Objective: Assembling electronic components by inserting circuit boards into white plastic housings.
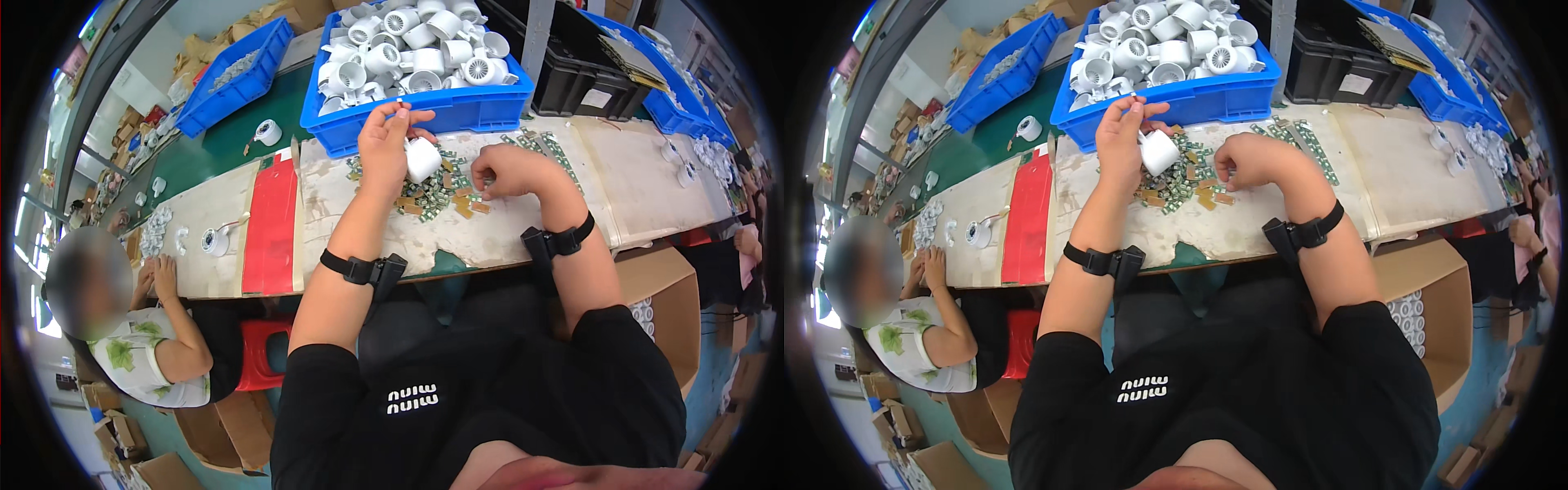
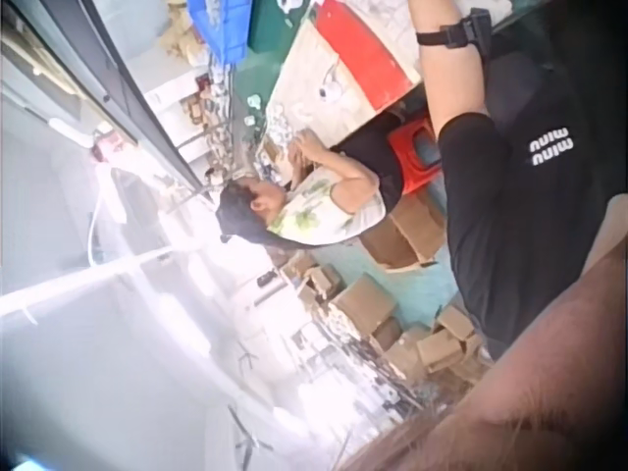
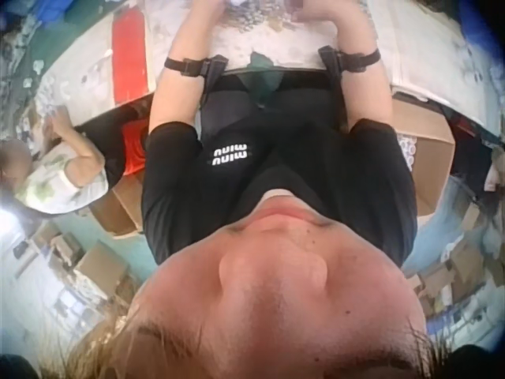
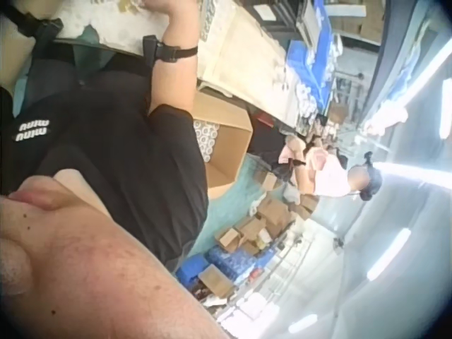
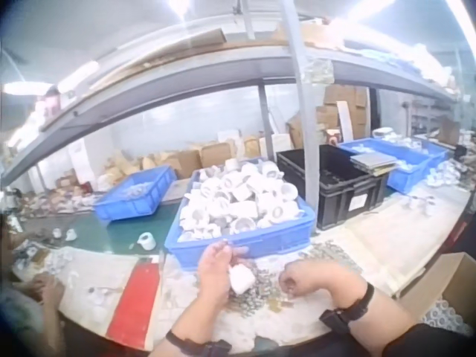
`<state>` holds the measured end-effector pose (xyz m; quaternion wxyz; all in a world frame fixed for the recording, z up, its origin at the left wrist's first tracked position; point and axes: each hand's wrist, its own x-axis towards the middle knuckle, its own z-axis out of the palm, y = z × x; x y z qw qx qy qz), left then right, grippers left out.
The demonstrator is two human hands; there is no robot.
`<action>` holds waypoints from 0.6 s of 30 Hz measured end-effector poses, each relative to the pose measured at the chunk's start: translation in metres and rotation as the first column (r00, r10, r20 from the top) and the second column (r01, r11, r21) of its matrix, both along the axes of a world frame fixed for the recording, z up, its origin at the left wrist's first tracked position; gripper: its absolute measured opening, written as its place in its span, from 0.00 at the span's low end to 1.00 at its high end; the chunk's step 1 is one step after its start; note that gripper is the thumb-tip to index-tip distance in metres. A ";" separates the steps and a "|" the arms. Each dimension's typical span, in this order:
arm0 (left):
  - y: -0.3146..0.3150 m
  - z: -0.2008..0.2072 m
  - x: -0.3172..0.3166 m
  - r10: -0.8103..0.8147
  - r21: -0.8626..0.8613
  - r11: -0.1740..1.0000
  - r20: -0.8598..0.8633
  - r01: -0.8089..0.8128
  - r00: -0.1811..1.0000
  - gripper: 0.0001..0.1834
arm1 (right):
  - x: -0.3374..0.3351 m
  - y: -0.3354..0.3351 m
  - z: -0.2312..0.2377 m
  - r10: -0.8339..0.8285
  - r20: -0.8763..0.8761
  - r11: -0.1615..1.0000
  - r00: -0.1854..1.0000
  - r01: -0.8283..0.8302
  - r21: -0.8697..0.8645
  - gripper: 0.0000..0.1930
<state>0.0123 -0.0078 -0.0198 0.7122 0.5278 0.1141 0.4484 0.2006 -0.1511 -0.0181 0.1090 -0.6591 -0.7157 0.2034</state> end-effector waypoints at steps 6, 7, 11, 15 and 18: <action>-0.001 -0.008 -0.001 0.109 0.241 0.966 -0.063 -0.091 0.992 0.09 | -0.014 0.006 0.019 -0.169 0.062 0.967 0.984 0.178 -0.181 0.11; -0.001 -0.009 -0.001 0.099 0.232 0.969 -0.037 -0.087 0.994 0.08 | -0.015 0.006 0.020 -0.164 0.061 0.968 0.984 0.173 -0.183 0.11; -0.001 -0.006 -0.003 0.181 0.275 0.950 -0.100 -0.148 0.978 0.07 | -0.008 0.003 0.012 -0.207 -0.009 0.978 0.978 0.207 -0.004 0.10; -0.005 -0.004 0.001 0.210 0.313 0.936 -0.131 -0.161 0.969 0.07 | 0.004 0.008 -0.006 -0.203 0.056 0.876 0.978 0.156 0.456 0.06; -0.014 -0.003 -0.001 0.233 0.393 0.907 -0.162 -0.154 0.959 0.08 | -0.003 0.017 0.003 -0.289 -0.042 0.759 0.956 0.256 0.598 0.07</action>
